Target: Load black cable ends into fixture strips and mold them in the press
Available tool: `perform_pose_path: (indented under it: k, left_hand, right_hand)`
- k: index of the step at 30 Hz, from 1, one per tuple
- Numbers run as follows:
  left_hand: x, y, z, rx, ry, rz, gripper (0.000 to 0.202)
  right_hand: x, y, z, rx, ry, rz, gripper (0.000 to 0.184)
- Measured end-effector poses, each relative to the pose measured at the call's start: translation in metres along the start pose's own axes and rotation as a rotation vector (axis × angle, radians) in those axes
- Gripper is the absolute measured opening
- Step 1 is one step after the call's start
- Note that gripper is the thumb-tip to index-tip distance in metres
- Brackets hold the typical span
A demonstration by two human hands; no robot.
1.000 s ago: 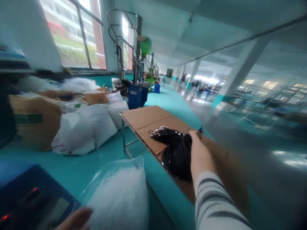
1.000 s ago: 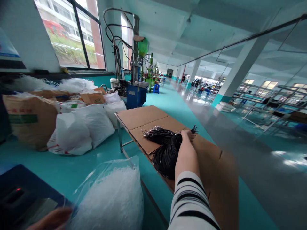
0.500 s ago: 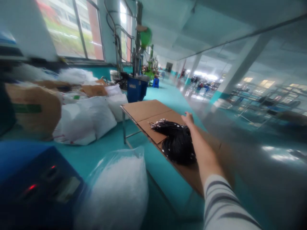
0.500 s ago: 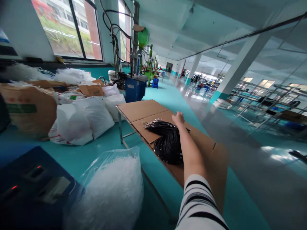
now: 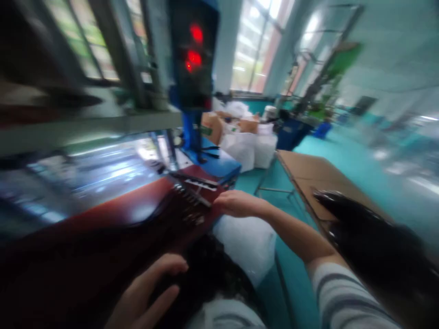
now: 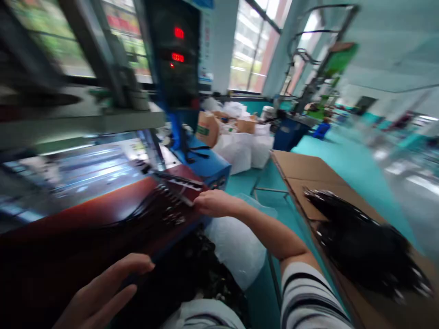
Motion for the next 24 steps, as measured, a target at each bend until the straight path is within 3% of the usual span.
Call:
perform_pose_path:
  k: [3, 6, 8, 11, 13, 15, 19, 24]
  left_hand:
    - [-0.024, 0.038, -0.001, 0.067, -0.029, 0.147, 0.024]
    - [-0.046, 0.061, -0.007, 0.126, -0.021, 0.263, 0.023]
    - [-0.058, 0.073, -0.009, 0.223, -0.009, 0.316, 0.022]
    - [-0.062, 0.096, 0.005, 0.441, -0.078, 0.398, 0.02]
    - [-0.052, 0.114, 0.016, 0.612, -0.131, 0.453, 0.021]
    - [-0.029, 0.132, 0.019, 0.818, -0.092, 0.476, 0.025]
    - [0.029, 0.145, -0.006, 1.24, 0.112, 0.303, 0.048]
    - [0.059, 0.144, -0.044, 1.316, 0.196, -0.046, 0.044]
  right_hand:
    - [0.059, 0.016, 0.001, -0.092, -0.055, -0.013, 0.016]
    - [0.088, 0.013, 0.009, -0.115, -0.188, -0.091, 0.017]
    - [0.09, 0.001, 0.019, -0.11, -0.285, -0.168, 0.025]
    - [0.084, -0.024, 0.029, -0.092, -0.355, -0.282, 0.037]
    - [0.082, -0.033, 0.033, -0.075, -0.374, -0.296, 0.034]
    - [0.085, -0.034, 0.033, -0.074, -0.384, -0.267, 0.03]
    - [0.092, -0.029, 0.029, -0.066, -0.389, -0.245, 0.033]
    - [0.101, -0.025, 0.032, 0.228, -0.36, -0.243, 0.029]
Point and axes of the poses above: each hand's wrist, its own x-axis towards the middle knuckle, its own y-axis out of the back of the hand, z = x × y, the point moved 10 cm from there along x, towards the middle knuckle, and after that the axes turned 5 degrees about -z, right-handed, at the moved point
